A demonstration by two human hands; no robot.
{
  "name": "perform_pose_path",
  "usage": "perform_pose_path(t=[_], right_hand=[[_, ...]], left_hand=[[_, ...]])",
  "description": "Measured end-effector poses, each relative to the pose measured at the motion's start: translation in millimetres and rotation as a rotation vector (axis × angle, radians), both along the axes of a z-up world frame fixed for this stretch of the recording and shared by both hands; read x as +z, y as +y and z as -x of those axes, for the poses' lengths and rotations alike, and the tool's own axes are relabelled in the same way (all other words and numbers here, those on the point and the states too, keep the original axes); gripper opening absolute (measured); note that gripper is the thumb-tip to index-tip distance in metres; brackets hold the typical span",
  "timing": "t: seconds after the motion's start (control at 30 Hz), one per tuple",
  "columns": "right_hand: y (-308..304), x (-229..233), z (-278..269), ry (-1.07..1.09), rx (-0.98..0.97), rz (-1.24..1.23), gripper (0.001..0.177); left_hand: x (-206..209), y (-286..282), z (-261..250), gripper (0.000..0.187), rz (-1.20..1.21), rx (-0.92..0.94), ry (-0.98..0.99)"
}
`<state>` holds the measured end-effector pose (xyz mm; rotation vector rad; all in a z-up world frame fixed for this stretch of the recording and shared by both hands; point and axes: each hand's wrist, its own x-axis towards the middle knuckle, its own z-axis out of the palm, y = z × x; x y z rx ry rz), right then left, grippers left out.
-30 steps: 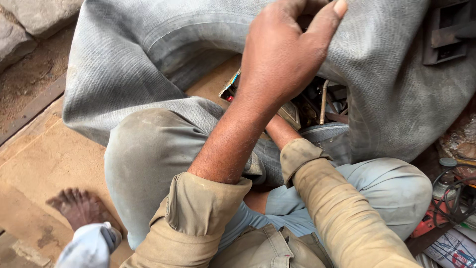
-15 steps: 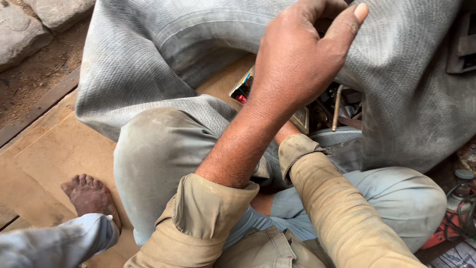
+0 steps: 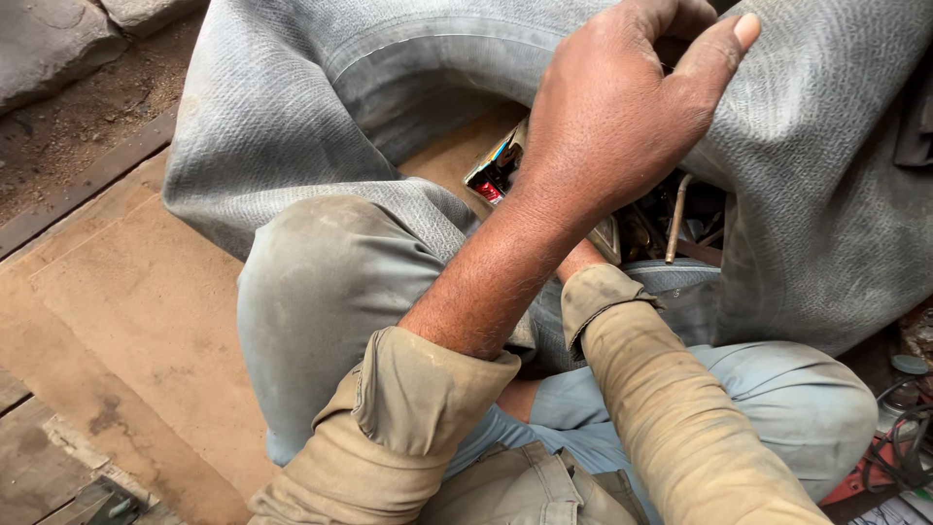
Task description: The person applies adhesive and a patch to a large rubber inner tube, pressing the patch firmly with their hands and a small wooden tool to secure it.
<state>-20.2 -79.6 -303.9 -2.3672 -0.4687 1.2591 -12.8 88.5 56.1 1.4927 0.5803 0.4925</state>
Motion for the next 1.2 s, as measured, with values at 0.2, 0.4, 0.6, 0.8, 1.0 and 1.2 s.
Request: perform_pose_path(t=[0.2,0.4,0.6,0.8,1.0,1.2], right_hand=[[-4,-1,-4,0.003,-0.015,-0.003,0.05],[-3,-1,-13,-0.002,-0.031,0.001,0.051],[-5,-3,-11,0.022,-0.044,-0.023,0.052],[-8,10,-17,0.106,-0.124,-0.104,0.052],[-37,65,-17,0.417,-0.492,-0.353,0.053],[-39,123,-18,0.52,-0.622,-0.594,0.034]], left_hand=[[2,0,0,0.039,0.015,-0.019,0.018],[4,6,1,0.038,0.001,-0.048,0.03],[-2,1,-2,0.037,-0.058,-0.025,0.026],[0,2,-6,0.036,-0.036,-0.001,0.024],[-6,3,-13,0.033,-0.078,-0.031,-0.021],[-11,1,-19,0.033,-0.117,-0.032,-0.068]])
